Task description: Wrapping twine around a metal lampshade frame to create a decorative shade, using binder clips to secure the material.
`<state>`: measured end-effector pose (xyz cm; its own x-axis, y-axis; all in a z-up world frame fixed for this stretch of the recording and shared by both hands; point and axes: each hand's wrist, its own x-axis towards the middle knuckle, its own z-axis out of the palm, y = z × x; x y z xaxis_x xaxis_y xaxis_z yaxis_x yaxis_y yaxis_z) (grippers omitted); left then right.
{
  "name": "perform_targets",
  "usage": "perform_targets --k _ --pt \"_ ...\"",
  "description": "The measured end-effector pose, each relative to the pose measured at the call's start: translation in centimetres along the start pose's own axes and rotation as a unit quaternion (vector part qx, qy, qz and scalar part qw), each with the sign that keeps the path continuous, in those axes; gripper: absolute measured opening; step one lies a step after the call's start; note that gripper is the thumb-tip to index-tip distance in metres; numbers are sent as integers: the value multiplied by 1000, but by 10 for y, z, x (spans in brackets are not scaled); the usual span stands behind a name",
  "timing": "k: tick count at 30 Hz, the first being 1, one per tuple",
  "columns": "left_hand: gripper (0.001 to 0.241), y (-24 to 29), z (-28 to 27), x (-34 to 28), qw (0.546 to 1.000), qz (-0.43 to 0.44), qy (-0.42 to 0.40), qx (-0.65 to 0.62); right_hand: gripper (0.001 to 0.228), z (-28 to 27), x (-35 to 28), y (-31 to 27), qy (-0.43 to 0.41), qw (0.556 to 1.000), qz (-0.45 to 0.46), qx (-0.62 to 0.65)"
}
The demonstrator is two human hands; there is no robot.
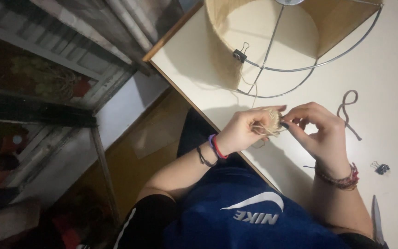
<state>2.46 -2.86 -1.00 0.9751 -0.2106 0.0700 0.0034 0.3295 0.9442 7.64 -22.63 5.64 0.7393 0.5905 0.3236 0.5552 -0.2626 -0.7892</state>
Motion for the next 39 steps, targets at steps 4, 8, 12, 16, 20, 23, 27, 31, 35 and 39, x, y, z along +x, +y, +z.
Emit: perform_targets --k 4,8,12,16,20,23,27,31,35,39 --pt "26 10 -4 -1 942 132 23 308 11 12 -11 3 33 995 39 -87" --pt "31 14 -12 0 919 144 -28 365 10 14 -14 6 42 992 105 -62" --pt "35 18 -14 1 938 144 -82 303 15 15 -13 8 40 985 163 -45" --pt "28 8 -16 3 936 133 -79 315 10 24 -7 18 23 988 145 -37" --pt "31 -13 -25 1 946 94 -34 308 9 33 -4 28 23 989 144 12" --pt "25 -18 -33 -2 954 83 -20 289 8 37 -3 29 15 988 147 35" --pt "27 -15 -37 -4 960 81 -12 266 8 37 -1 29 10 986 154 61" --pt "35 -7 -36 -5 981 59 -37 179 10 34 0 27 -10 979 168 117" --pt "36 -16 -35 -4 987 59 -58 138 13 36 0 27 -21 972 179 148" --pt "33 -32 -37 -5 992 68 -39 99 15 34 -1 23 -13 969 186 159"
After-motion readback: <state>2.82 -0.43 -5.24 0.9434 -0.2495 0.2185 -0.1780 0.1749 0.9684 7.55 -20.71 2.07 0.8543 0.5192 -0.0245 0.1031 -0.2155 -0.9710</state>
